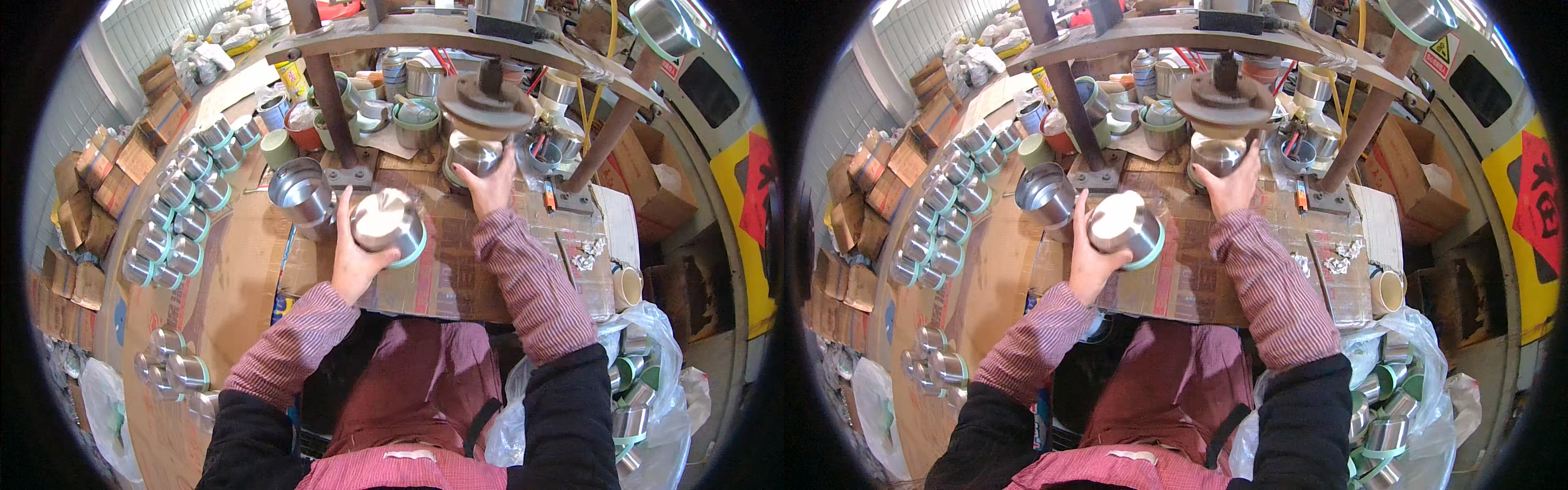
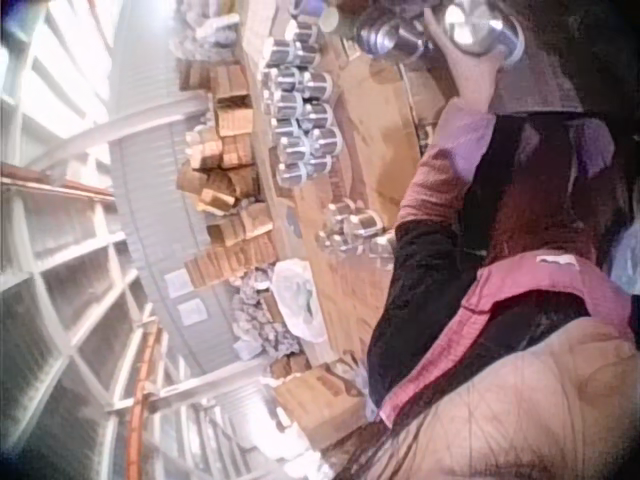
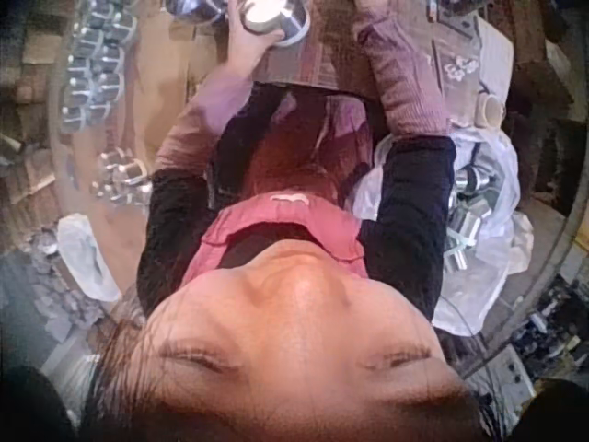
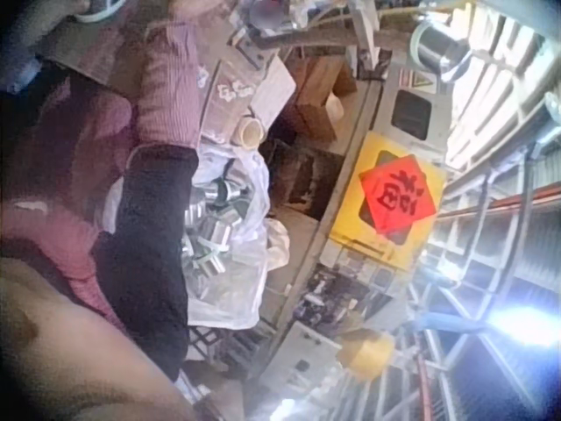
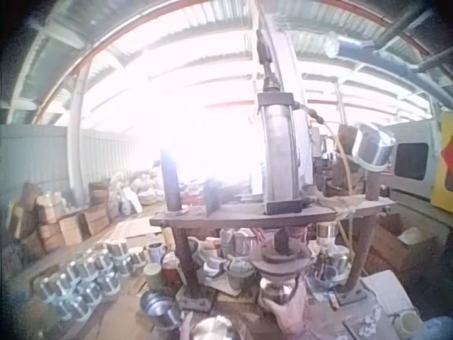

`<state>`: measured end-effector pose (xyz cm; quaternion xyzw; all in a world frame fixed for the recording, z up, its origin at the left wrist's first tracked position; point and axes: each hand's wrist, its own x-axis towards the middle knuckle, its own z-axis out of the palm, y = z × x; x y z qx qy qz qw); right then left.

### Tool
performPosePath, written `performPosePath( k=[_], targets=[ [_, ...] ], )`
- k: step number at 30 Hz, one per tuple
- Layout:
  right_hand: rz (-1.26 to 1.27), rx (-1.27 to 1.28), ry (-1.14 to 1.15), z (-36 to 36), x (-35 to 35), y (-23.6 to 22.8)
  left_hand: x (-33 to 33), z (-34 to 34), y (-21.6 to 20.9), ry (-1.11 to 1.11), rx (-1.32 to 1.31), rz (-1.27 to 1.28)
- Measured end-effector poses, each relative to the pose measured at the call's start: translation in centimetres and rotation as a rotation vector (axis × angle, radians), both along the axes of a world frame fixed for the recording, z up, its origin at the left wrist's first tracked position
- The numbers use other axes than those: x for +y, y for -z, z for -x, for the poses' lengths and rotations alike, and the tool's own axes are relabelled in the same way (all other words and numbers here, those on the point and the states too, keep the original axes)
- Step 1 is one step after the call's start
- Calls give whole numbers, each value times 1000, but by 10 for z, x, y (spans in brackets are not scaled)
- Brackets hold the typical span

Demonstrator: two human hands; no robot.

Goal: The person repeatedly picks up metal cups from a plastic bag, places them on a press machine, and then stacks the finished cups on a cardboard surface. The person also wipes the cups with a cloth and occasionally moves the bag of cups.

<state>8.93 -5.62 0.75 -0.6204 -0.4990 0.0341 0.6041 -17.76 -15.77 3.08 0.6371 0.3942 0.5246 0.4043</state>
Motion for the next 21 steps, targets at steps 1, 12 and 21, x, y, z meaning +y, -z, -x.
performPosePath(
  k=[1, 12, 21],
  targets=[
    [-5, 13, 6, 3, 10, -4, 12, -10, -2, -38, -58, 49],
    [-13, 709, -310, -5, -169, -46, 139, -130, 12, -34, -256, -118],
    [73, 300, 91, -34, -382, -48, 152, -169, 26, 31, 26, -77]
  ],
)
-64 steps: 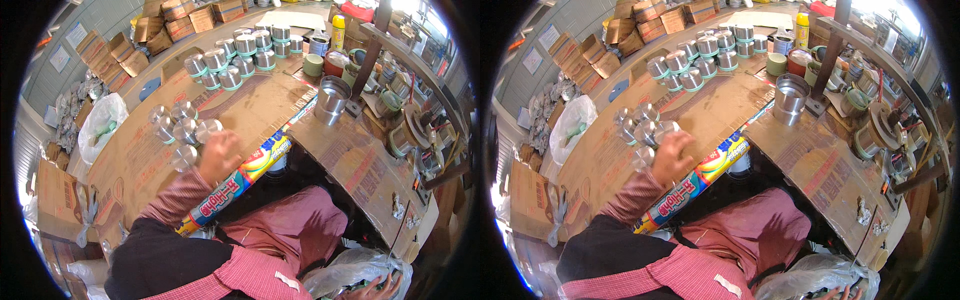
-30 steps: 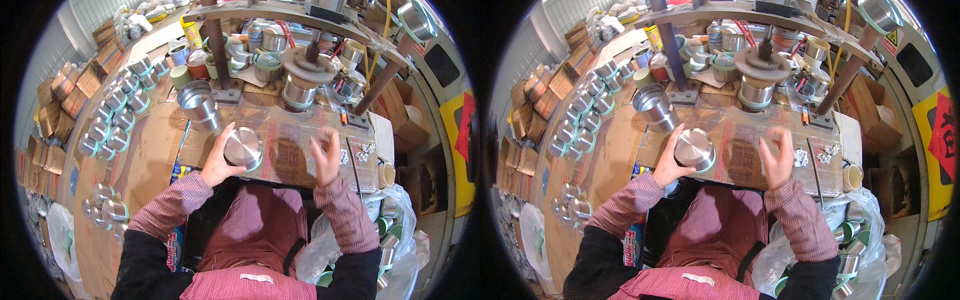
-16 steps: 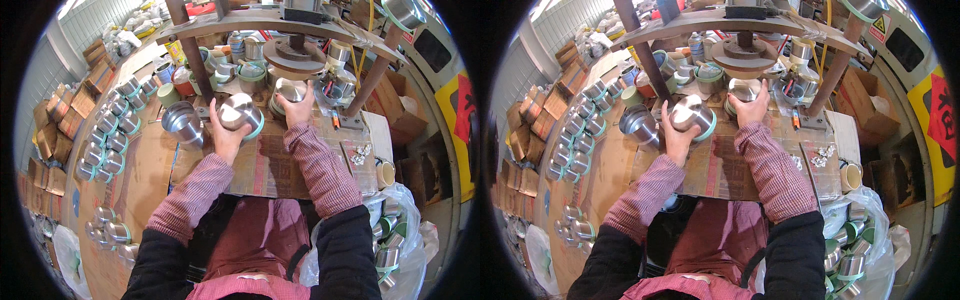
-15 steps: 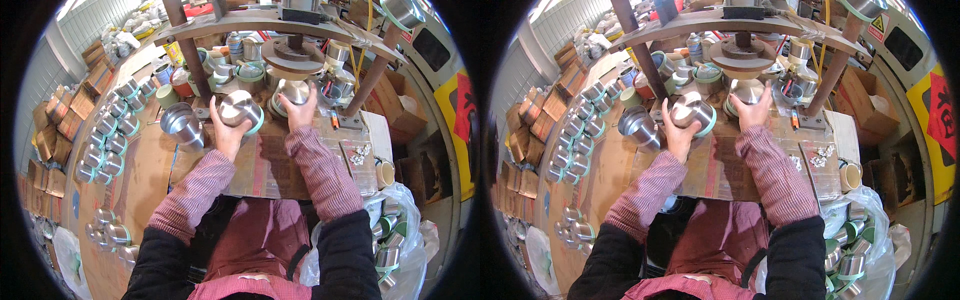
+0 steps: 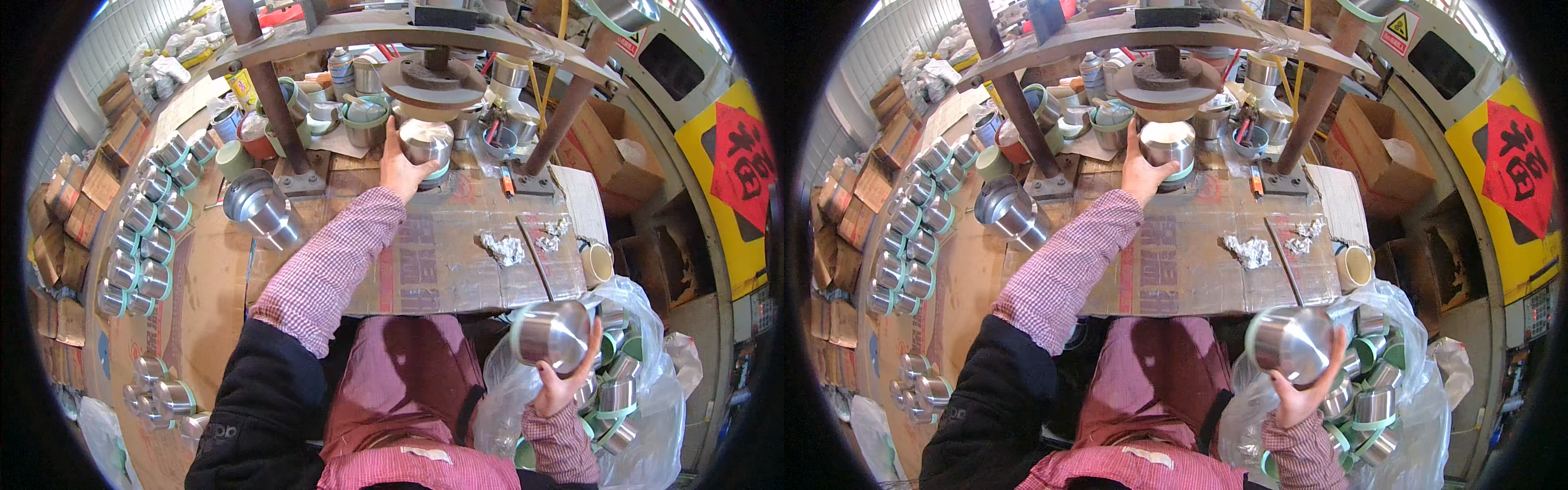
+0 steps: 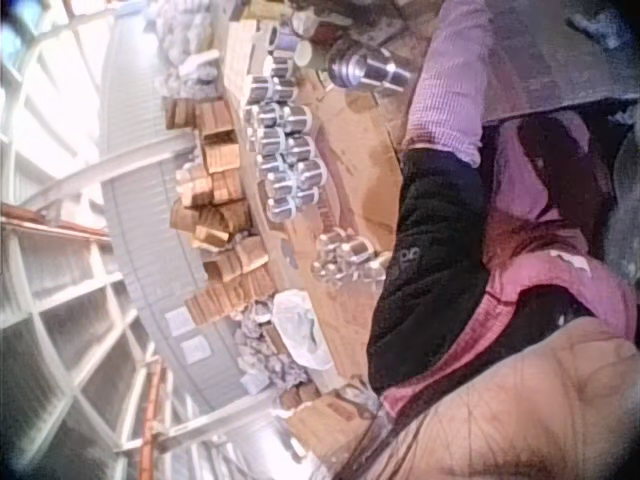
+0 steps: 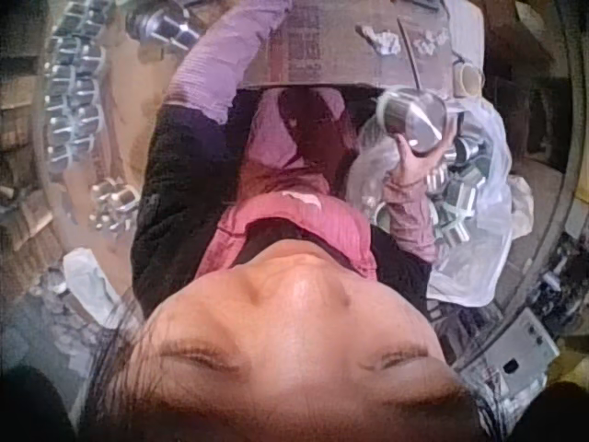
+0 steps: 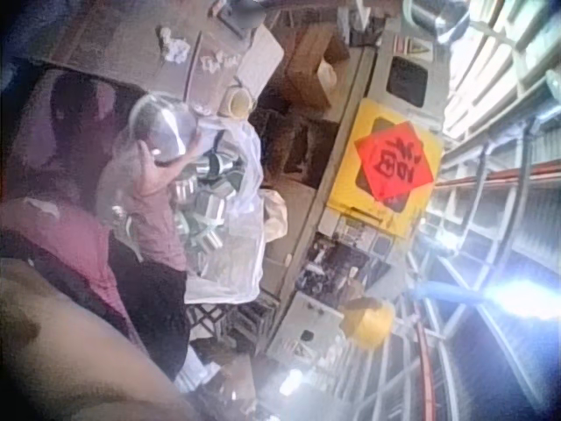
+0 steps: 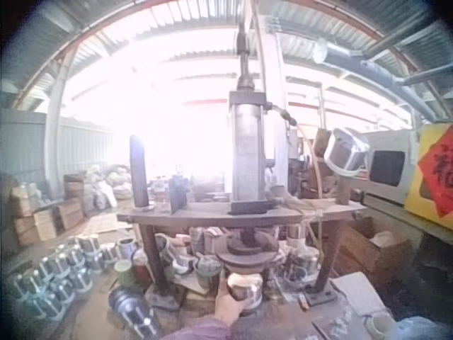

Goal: The person repeatedly picks up metal cups from a plastic bag, places them on a press machine, and then stacks the finished cups on a cardboard surface. The person also wipes the cups with a cloth and occasionally moves the bag of cups.

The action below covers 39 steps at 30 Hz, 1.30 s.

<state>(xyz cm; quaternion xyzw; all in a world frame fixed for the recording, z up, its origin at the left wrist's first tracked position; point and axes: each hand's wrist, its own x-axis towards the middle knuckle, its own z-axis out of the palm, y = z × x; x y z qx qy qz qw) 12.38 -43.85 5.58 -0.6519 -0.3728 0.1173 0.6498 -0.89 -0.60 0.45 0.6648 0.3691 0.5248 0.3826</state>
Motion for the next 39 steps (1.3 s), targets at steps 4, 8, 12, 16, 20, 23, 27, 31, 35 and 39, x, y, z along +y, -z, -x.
performPosePath(
  k=[4, 8, 12, 16, 20, 23, 27, 31, 35, 39],
  targets=[
    [-4, -93, 285, -16, -74, 8, -54, 20, -10, -172, 240, -54],
    [-31, -72, 555, -25, -144, 13, -162, 44, -10, 38, 26, -129],
    [222, -348, 730, -35, -192, 19, -260, 60, -10, 292, -20, -43],
    [555, -843, 735, -37, -208, 24, -309, 58, -9, 343, -130, 28],
    [660, -923, 551, -29, -201, 22, -332, 66, -2, 397, -154, 128],
    [719, -904, 543, -20, -190, 20, -344, 80, 2, 402, -86, 140],
    [775, -955, 462, -25, -176, 18, -354, 100, 3, 391, -57, 156],
    [841, -848, 327, -33, -164, 20, -360, 128, 0, 356, -47, 194],
    [903, -896, 253, -29, -156, 22, -367, 162, -7, 276, 9, 202],
    [829, -1019, 222, -28, -152, 26, -382, 214, -29, 131, 5, 270]
  ],
)
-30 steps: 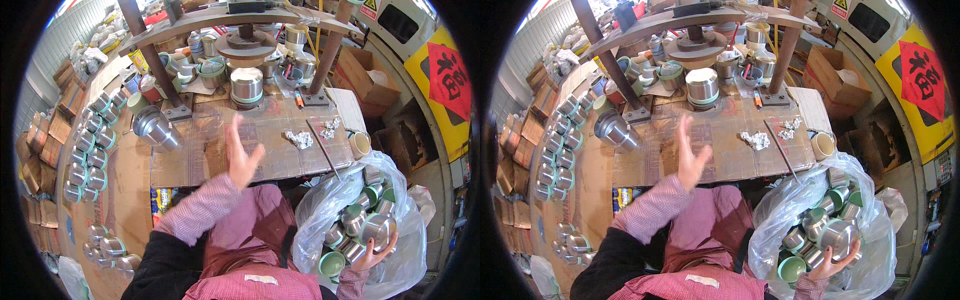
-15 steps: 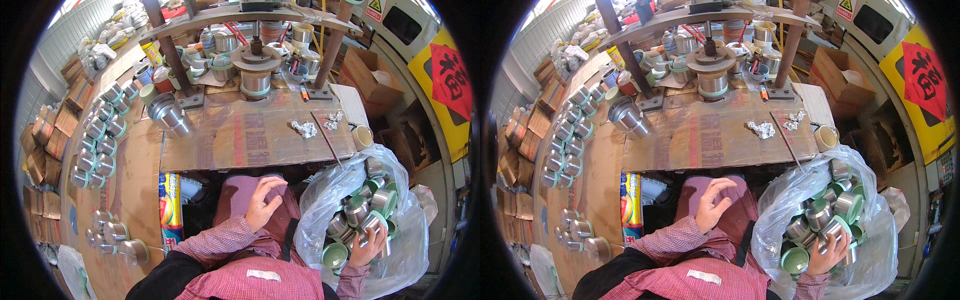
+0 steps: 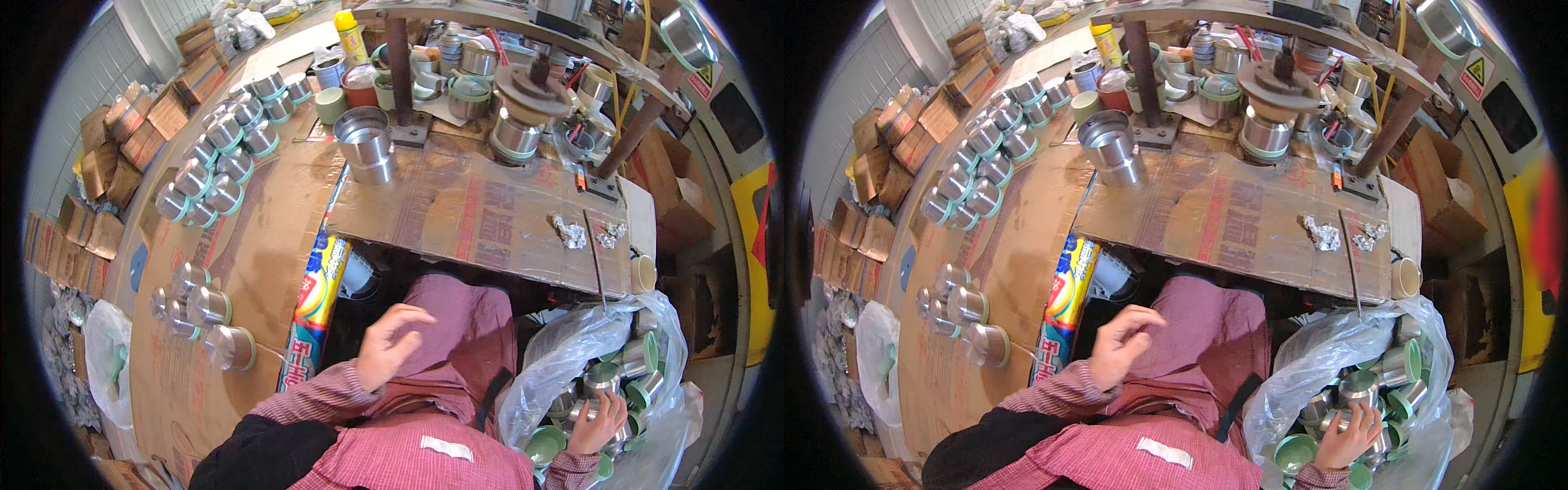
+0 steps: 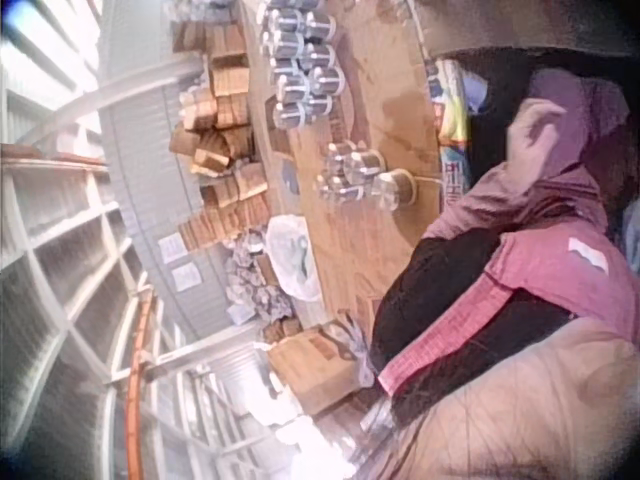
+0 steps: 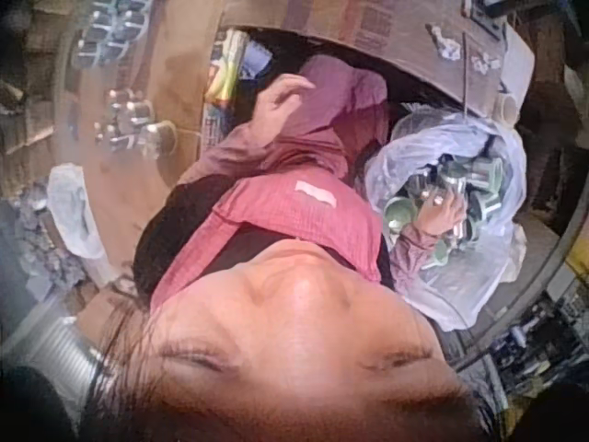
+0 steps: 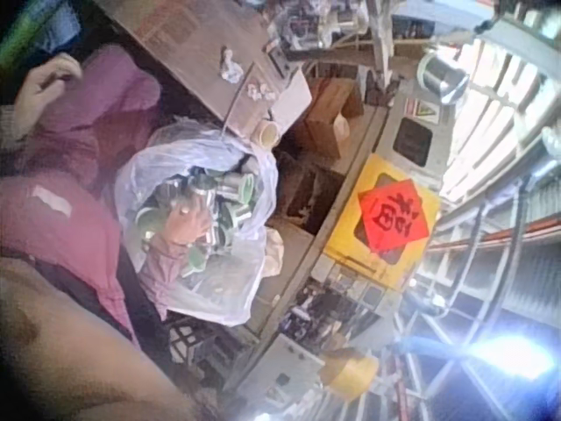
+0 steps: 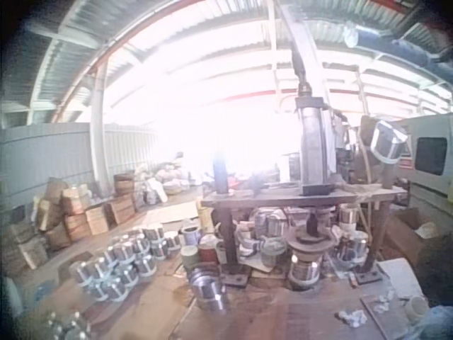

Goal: The person repeatedly picks up metal cups from a plastic bag, places them on a press machine, and then stacks the finished cups on a cardboard surface. The person also wipes the cups with a cloth and occasionally moves the bag of cups.

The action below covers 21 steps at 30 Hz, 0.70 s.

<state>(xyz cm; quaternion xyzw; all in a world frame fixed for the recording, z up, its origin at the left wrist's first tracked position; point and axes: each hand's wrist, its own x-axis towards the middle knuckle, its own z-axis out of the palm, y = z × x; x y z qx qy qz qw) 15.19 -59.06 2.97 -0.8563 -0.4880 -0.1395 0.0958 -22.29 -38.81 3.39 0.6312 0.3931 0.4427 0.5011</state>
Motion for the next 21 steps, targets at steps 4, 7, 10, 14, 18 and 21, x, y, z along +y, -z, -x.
performPosePath(
  k=[4, 7, 10, 14, 18, 21],
  targets=[
    [-41, 110, -131, -5, 5, 12, -14, 63, -24, -303, 79, -11],
    [-139, 101, -257, -7, 18, 19, -33, 116, -28, -542, -41, 55],
    [-259, 102, -493, -13, 47, 15, -46, 203, -22, -860, 169, -129],
    [-225, -21, -756, -18, 88, 2, -50, 371, -14, -1274, 764, -338],
    [-198, -52, -808, -2, 124, 0, -65, 502, 1, -1455, 1112, 198],
    [-237, 13, -962, 16, 148, -5, -45, 555, 16, -1431, 1140, 359]
  ],
)
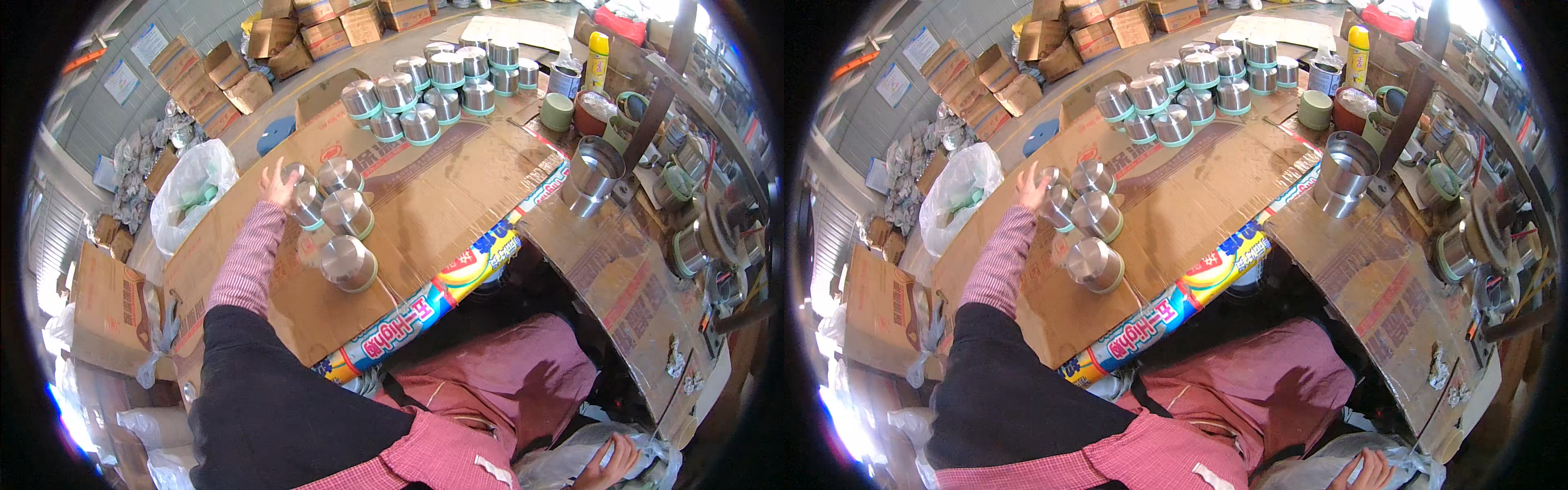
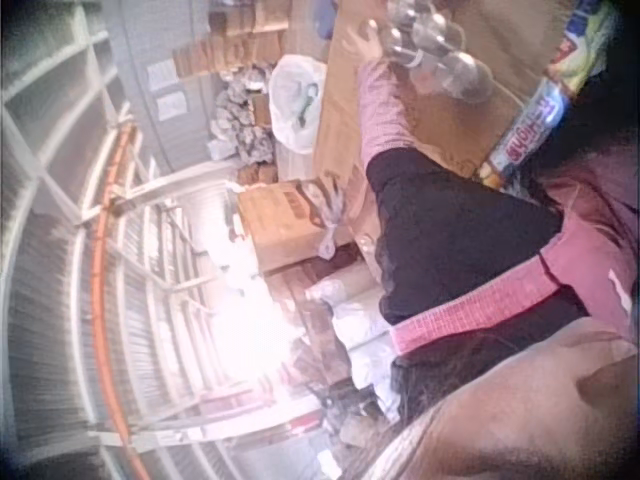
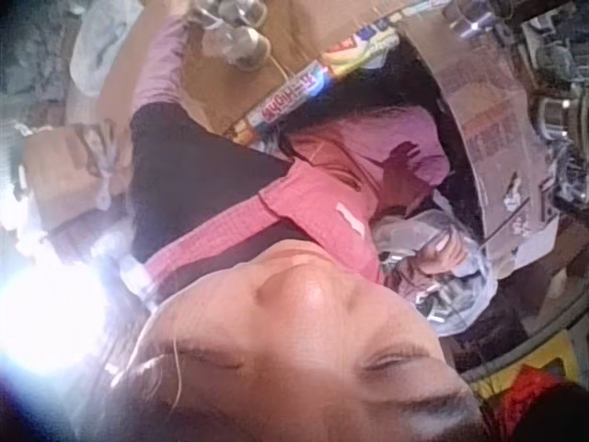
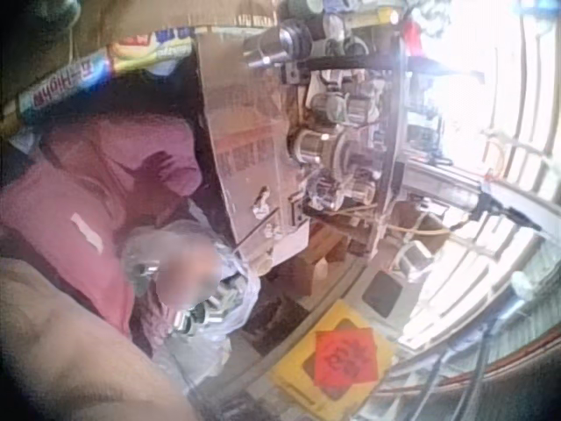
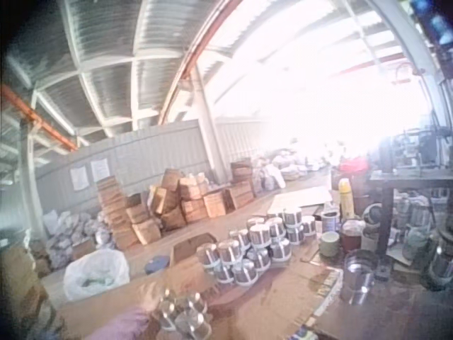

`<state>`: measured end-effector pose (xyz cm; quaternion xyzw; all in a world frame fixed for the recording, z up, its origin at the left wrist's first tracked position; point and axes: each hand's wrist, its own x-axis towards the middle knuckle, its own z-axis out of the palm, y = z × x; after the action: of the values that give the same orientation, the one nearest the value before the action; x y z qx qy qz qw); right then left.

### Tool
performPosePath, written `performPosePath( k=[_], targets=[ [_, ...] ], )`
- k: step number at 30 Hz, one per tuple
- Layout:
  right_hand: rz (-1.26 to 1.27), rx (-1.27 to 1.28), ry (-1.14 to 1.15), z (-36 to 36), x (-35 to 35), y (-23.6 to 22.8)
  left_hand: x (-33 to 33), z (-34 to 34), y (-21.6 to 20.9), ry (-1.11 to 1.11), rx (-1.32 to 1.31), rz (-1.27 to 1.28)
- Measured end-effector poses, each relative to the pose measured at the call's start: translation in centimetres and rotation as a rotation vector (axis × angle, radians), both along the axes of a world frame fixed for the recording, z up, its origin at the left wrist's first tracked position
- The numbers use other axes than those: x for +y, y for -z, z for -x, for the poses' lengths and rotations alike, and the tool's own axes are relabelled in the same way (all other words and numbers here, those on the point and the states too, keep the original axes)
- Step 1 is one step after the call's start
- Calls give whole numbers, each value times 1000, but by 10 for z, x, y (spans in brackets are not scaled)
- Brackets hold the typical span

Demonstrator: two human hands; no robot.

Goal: The person repeatedly picks up metal cups from a plastic bag, places them on a press machine, and then stacks the finished cups on a cardboard surface. The person also wipes the cups with a cloth and occasionally moves the bag of cups.

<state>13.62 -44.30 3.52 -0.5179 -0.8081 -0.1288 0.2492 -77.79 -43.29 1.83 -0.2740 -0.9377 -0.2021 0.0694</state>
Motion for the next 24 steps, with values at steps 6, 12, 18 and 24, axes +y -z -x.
performPosePath(
  k=[6, 12, 18, 24],
  targets=[
    [155, 83, 106, 36, -5, 4, 56, 14, 15, -9, -179, 217],
    [226, 125, 119, 66, 1, 9, 99, -62, 25, 435, -89, 210],
    [260, 166, 9, 96, 32, -3, 131, -152, 22, 803, -185, 72],
    [252, 177, -19, 96, 32, 5, 60, -114, -7, 435, 290, 9]
  ],
)
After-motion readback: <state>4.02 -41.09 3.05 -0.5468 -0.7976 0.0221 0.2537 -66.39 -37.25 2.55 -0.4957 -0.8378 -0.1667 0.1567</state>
